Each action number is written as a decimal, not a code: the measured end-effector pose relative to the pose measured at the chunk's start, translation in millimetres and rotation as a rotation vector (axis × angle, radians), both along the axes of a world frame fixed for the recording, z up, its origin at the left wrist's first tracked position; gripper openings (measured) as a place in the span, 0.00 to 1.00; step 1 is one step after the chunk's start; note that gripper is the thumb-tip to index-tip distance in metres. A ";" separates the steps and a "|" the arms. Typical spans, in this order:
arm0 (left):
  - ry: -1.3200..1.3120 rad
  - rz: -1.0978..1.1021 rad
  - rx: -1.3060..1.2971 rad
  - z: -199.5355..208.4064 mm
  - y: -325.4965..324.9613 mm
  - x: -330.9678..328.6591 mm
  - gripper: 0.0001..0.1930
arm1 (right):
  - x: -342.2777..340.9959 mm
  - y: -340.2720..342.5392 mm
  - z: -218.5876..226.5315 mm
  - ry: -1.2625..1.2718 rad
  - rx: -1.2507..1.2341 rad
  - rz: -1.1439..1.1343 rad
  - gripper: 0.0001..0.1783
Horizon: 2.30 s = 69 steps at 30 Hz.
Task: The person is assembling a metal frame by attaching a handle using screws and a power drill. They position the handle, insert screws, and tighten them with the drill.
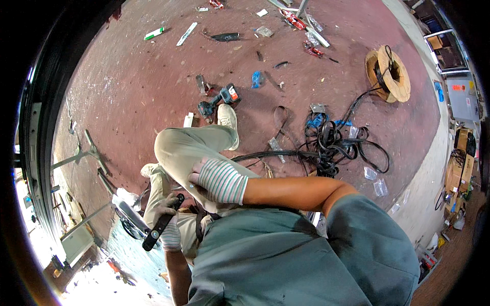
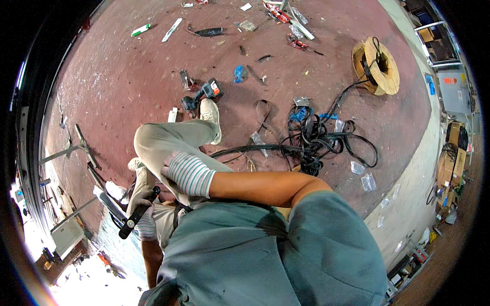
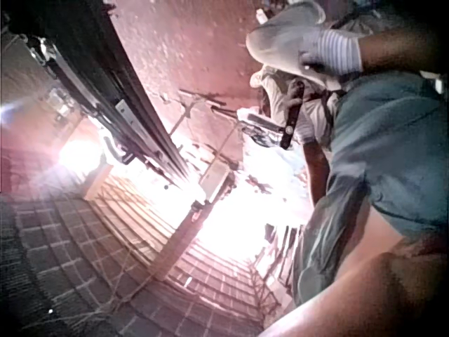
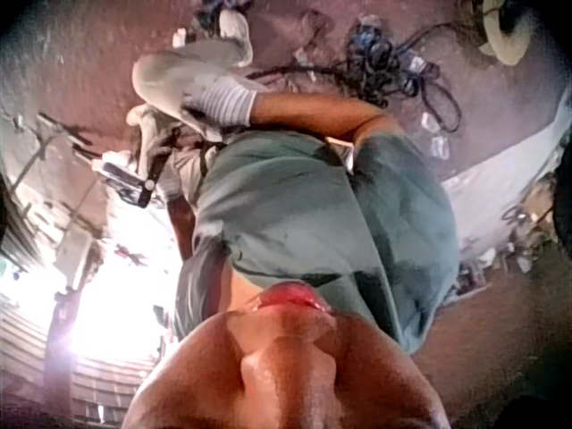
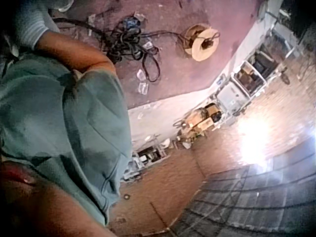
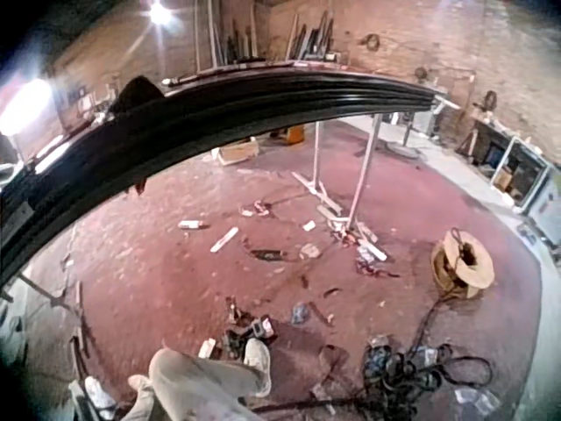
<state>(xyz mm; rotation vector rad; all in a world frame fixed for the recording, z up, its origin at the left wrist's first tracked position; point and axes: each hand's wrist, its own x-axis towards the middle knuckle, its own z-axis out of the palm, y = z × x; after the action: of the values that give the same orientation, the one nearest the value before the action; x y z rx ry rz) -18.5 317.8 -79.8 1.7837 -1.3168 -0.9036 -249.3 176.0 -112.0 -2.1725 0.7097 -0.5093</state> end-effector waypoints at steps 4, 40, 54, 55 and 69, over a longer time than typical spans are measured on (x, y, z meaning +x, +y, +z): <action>0.224 -0.067 -0.075 -1.3 2.2 -6.5 0.07 | -11.4 -2.5 16.7 0.089 0.008 0.057 0.22; 1.037 -0.040 -0.050 -46.1 -32.0 27.6 0.14 | 72.5 11.7 87.4 0.171 0.150 -0.001 0.21; 1.277 -0.120 -0.153 -48.3 20.4 53.0 0.06 | 111.5 58.7 119.0 0.396 0.099 0.342 0.24; 1.266 -0.116 -0.207 -30.7 20.5 50.7 0.07 | 109.0 60.6 121.9 0.359 0.143 0.308 0.24; 0.751 -0.270 0.104 12.9 74.0 55.8 0.22 | 95.8 61.2 131.1 0.408 0.160 0.141 0.19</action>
<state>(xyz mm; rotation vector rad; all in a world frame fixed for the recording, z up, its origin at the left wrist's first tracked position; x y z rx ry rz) 37.2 391.8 -66.9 1.1442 -1.0207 -1.6144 -153.5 237.2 19.1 -2.1738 0.7740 0.0682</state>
